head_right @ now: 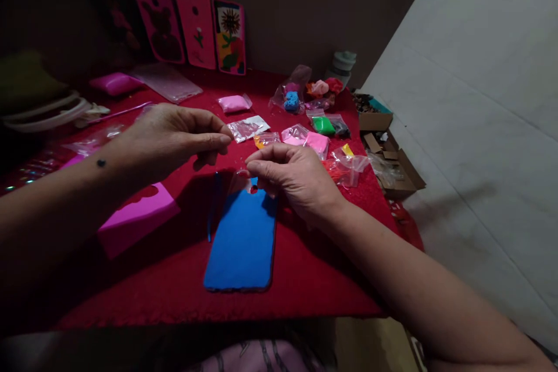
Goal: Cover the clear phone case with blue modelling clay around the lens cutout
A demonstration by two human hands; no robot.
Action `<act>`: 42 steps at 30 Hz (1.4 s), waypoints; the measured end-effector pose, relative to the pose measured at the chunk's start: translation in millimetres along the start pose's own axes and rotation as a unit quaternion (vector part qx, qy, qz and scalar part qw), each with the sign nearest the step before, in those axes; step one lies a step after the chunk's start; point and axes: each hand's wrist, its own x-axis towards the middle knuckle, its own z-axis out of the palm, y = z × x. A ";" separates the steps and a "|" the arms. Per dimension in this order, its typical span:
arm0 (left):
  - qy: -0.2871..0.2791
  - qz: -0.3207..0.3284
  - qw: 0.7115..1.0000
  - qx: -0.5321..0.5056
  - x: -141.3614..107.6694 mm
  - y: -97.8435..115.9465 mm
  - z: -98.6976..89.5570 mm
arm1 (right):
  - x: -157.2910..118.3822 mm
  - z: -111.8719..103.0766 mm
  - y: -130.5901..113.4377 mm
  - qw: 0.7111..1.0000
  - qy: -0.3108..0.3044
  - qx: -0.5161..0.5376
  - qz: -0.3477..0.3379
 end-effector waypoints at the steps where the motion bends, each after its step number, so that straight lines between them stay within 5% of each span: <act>1: -0.001 -0.002 1.000 0.011 0.4 -0.2 -0.4 | 1.5 1.2 -2.0 0.999 0.000 -0.047 -0.011; 4: -0.008 -0.009 0.999 0.039 1.7 -0.3 -1.5 | 9.8 5.5 -6.8 0.976 -0.026 -0.206 -0.069; 9: -0.010 -0.020 0.999 0.049 3.5 -0.1 -3.5 | 26.8 11.7 0.8 0.890 -0.075 -0.408 -0.189; 12: -0.007 -0.016 0.998 0.053 3.4 0.8 -3.3 | 30.1 13.8 7.2 0.855 -0.069 -0.472 -0.201; 22: 0.013 0.020 0.998 0.058 1.5 4.1 -0.2 | 28.1 13.9 14.1 0.851 -0.065 -0.483 -0.196; 29: 0.017 0.026 0.998 0.053 1.8 4.1 -0.7 | 28.2 13.7 16.3 0.820 -0.066 -0.531 -0.206; 34: 0.018 0.029 0.999 0.040 1.0 5.9 -1.1 | 23.2 11.1 -0.7 0.844 -0.049 -0.482 -0.232; 37: 0.020 0.020 0.999 0.040 0.9 5.6 -1.9 | 10.4 -5.6 -24.0 0.837 -0.030 -0.501 -0.220; 42: 0.016 0.023 0.999 0.027 1.6 2.8 -2.2 | -31.2 -59.7 -42.6 0.777 -0.187 -0.582 -0.152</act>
